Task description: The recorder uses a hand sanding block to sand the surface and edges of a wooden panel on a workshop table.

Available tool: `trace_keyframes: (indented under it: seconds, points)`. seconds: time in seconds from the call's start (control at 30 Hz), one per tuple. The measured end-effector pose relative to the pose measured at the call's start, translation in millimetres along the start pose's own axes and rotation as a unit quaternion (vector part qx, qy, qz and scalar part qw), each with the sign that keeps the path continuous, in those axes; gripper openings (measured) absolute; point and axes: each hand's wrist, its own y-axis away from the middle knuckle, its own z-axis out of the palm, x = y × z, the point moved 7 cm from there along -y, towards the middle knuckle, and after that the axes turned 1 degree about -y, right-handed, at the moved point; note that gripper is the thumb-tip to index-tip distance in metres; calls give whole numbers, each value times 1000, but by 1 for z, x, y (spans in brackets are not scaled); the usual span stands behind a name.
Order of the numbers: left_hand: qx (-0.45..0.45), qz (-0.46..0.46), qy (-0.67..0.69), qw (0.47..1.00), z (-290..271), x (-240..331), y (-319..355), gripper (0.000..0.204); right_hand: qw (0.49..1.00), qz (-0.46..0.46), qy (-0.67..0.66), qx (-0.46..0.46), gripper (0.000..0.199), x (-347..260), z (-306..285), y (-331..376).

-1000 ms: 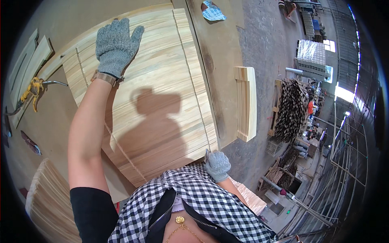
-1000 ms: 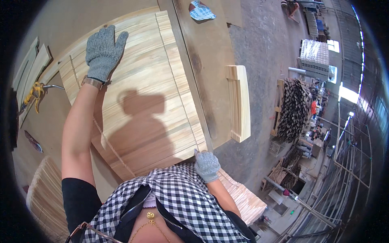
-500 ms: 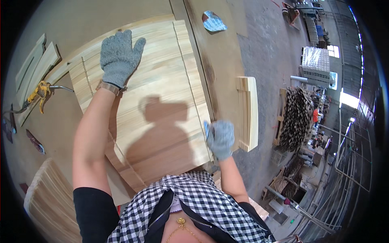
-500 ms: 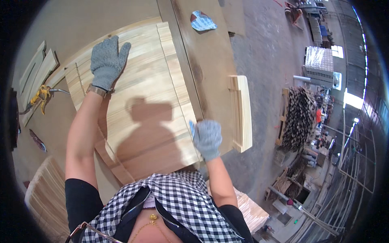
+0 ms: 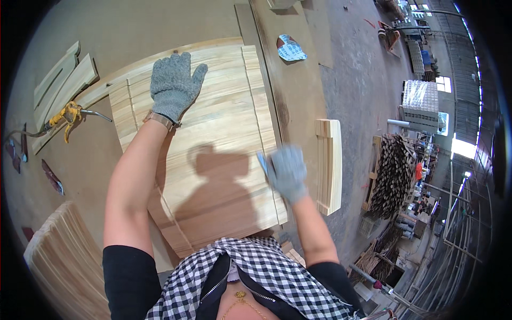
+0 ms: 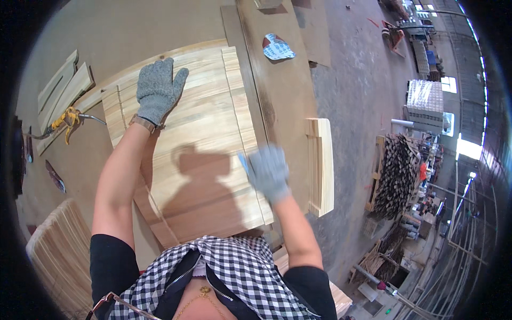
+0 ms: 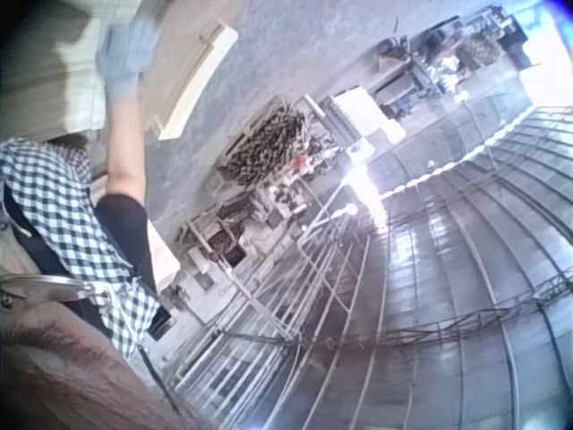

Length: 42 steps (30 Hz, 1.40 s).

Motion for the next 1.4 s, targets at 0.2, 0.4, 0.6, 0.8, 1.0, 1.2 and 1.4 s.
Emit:
trace_keyframes:
  seconds: [0.2,0.4,0.6,0.8,1.0,1.2,1.4]
  points:
    - [-4,-19,12,1000,-14,-3,0,52,996,48,24,-78,18,-35,-23,41]
    - [79,-10,24,997,-11,-7,7,54,999,21,45,2,15,11,43,-122]
    - [26,-5,81,996,-17,1,6,54,989,23,144,-41,20,49,96,-260]
    - [51,-18,71,996,-14,-7,9,53,979,191,49,-48,24,82,106,-253]
    - [-35,-35,82,995,-17,-2,3,57,988,81,116,70,24,48,69,-191]
    - [-21,-33,68,997,-13,-6,4,54,976,147,156,30,26,-8,4,-35]
    - [-23,-38,70,997,-4,-12,10,60,979,158,126,-5,20,-18,-9,12]
